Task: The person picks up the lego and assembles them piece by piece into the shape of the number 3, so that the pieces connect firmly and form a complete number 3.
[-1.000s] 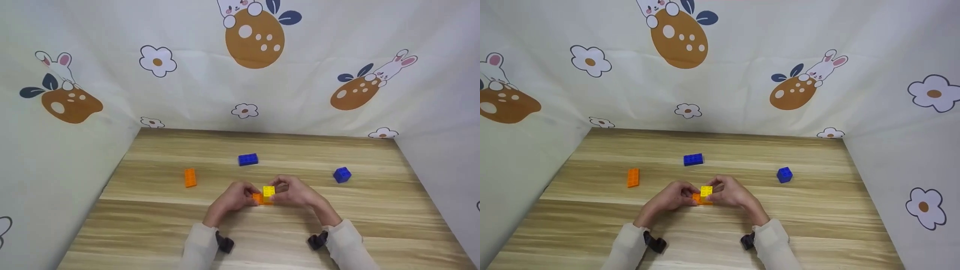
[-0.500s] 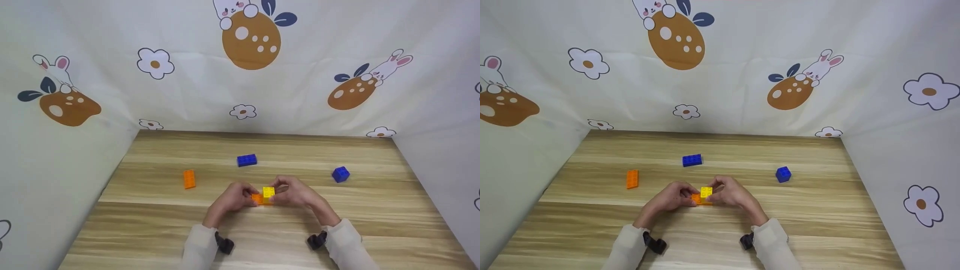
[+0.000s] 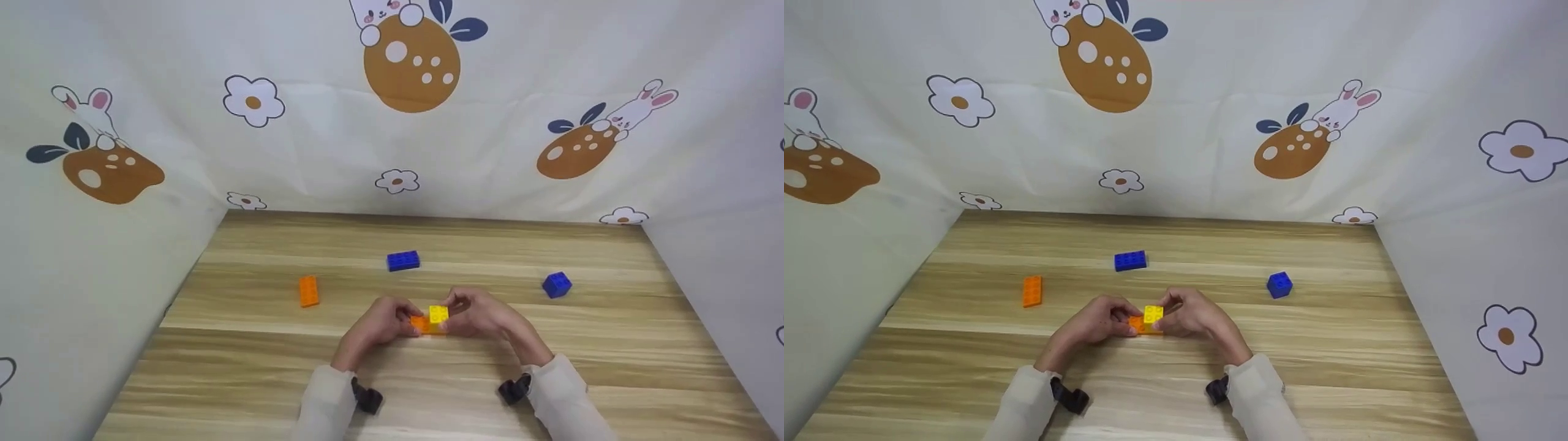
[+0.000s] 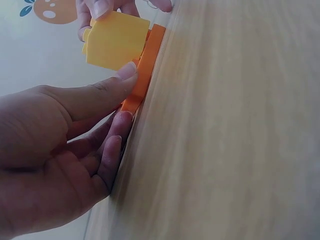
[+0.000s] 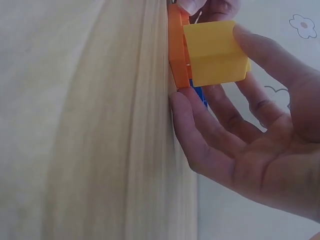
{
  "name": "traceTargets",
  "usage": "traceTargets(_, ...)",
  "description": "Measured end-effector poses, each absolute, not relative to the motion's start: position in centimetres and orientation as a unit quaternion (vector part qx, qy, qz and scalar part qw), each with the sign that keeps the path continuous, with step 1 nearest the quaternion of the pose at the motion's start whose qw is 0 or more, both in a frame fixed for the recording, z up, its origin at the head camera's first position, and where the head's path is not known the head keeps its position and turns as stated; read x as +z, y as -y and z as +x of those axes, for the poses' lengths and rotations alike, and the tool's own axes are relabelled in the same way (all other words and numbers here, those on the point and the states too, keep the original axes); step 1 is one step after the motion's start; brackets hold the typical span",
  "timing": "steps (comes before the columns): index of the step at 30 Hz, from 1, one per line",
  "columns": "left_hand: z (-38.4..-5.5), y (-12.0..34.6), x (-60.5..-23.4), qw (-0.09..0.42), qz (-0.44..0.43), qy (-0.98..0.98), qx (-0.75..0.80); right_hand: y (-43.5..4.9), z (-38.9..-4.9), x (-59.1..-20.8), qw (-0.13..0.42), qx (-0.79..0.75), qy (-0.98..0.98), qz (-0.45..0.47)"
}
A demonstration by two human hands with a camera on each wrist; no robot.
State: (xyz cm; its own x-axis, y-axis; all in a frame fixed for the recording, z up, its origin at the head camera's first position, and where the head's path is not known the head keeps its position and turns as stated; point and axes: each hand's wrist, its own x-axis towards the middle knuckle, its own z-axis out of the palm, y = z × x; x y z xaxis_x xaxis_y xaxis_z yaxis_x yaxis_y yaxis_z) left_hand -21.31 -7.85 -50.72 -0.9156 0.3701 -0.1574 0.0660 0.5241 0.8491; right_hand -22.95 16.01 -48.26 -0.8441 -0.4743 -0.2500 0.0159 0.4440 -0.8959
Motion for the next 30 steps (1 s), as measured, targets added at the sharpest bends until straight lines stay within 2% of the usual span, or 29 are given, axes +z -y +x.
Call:
traceTargets(9, -21.4, 7.8, -50.5, 0.171, 0.109, -0.865, 0.460, -15.9, -23.1, -48.0, 0.251, -0.486, -0.829, -0.115)
traceTargets(17, -21.5, 7.1, -50.4, 0.174, 0.100, -0.867, 0.456, -16.8, -23.3, -48.3, 0.255, -0.491, -0.822, -0.133)
traceTargets(24, -21.5, 6.9, -50.0, 0.156, 0.120, -0.876, 0.441, -17.2, -23.5, -48.3, 0.260, -0.481, -0.822, -0.159)
traceTargets(30, -21.6, 7.7, -49.5, 0.179, 0.124, -0.875, 0.431, -16.9, -23.4, -48.5, 0.259, -0.481, -0.821, -0.168)
